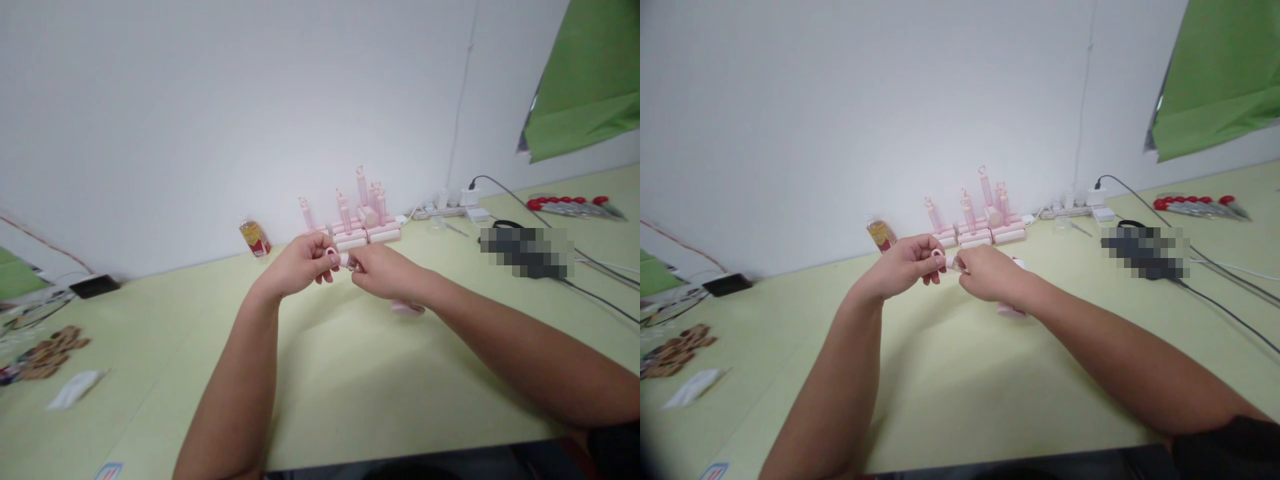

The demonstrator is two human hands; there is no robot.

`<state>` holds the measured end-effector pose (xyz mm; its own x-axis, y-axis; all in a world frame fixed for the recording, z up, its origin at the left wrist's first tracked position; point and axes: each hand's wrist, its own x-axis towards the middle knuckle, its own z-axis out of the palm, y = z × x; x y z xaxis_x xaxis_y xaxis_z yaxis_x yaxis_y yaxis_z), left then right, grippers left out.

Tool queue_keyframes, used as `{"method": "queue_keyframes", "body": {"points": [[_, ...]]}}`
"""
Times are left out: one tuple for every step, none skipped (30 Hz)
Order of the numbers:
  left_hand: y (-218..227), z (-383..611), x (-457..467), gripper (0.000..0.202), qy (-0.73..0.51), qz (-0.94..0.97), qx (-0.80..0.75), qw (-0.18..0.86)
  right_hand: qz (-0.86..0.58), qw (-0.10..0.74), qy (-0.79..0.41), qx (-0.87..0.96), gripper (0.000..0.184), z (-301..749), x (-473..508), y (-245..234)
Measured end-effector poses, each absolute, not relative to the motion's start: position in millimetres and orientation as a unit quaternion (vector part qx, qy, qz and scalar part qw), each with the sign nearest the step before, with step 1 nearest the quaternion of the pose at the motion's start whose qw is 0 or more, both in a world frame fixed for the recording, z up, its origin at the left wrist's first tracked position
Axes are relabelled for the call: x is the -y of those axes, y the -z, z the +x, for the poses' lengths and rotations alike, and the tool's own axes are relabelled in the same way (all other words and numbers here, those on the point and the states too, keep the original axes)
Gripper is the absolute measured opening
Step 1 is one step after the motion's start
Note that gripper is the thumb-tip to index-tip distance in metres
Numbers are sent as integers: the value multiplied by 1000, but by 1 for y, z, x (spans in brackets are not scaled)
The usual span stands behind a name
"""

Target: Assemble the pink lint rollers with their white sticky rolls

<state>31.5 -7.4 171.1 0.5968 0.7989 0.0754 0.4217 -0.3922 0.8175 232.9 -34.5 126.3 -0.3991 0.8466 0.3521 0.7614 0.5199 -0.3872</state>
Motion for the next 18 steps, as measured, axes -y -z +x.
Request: {"method": "queue_keyframes", "body": {"points": [[-170, 32, 7, 22, -246, 804, -378, 387, -485, 260, -83, 831, 8, 233, 35, -126], [-170, 32, 7, 22, -255, 807, -374, 379, -488, 261, -83, 829, 9, 233, 35, -127], [-170, 33, 8, 23, -262, 810, -370, 374, -489, 262, -83, 828, 9, 233, 35, -128], [-171, 33, 9, 23, -263, 811, -366, 372, -489, 262, -82, 828, 10, 233, 36, -129], [-172, 33, 10, 23, -258, 814, -366, 372, -487, 263, -80, 829, 11, 233, 36, -130], [-173, 33, 11, 24, -247, 817, -367, 369, -485, 262, -78, 830, 12, 233, 37, -131], [-175, 33, 12, 25, -230, 823, -370, 364, -484, 261, -76, 831, 14, 234, 37, -133], [-176, 32, 13, 27, -208, 832, -373, 355, -485, 259, -75, 832, 15, 234, 37, -134], [-177, 32, 14, 30, -183, 841, -375, 343, -486, 255, -74, 832, 16, 234, 38, -134], [-178, 32, 15, 32, -160, 851, -377, 329, -491, 250, -72, 831, 17, 234, 38, -135], [-178, 32, 16, 35, -140, 859, -377, 316, -495, 244, -69, 831, 17, 234, 38, -135], [-178, 32, 16, 37, -126, 865, -377, 304, -498, 240, -63, 831, 17, 234, 38, -135], [-178, 32, 17, 37, -120, 870, -377, 295, -500, 236, -57, 832, 18, 234, 38, -136], [-177, 32, 17, 38, -118, 874, -376, 285, -501, 233, -52, 832, 18, 235, 39, -136], [-177, 33, 17, 38, -118, 877, -375, 276, -502, 231, -47, 832, 19, 235, 39, -136], [-176, 34, 17, 39, -120, 880, -373, 269, -501, 230, -44, 833, 20, 236, 40, -137], [-176, 34, 17, 39, -122, 882, -371, 263, -500, 229, -41, 834, 21, 236, 40, -138], [-176, 35, 17, 39, -124, 884, -368, 259, -500, 226, -38, 835, 22, 237, 41, -139]]}}
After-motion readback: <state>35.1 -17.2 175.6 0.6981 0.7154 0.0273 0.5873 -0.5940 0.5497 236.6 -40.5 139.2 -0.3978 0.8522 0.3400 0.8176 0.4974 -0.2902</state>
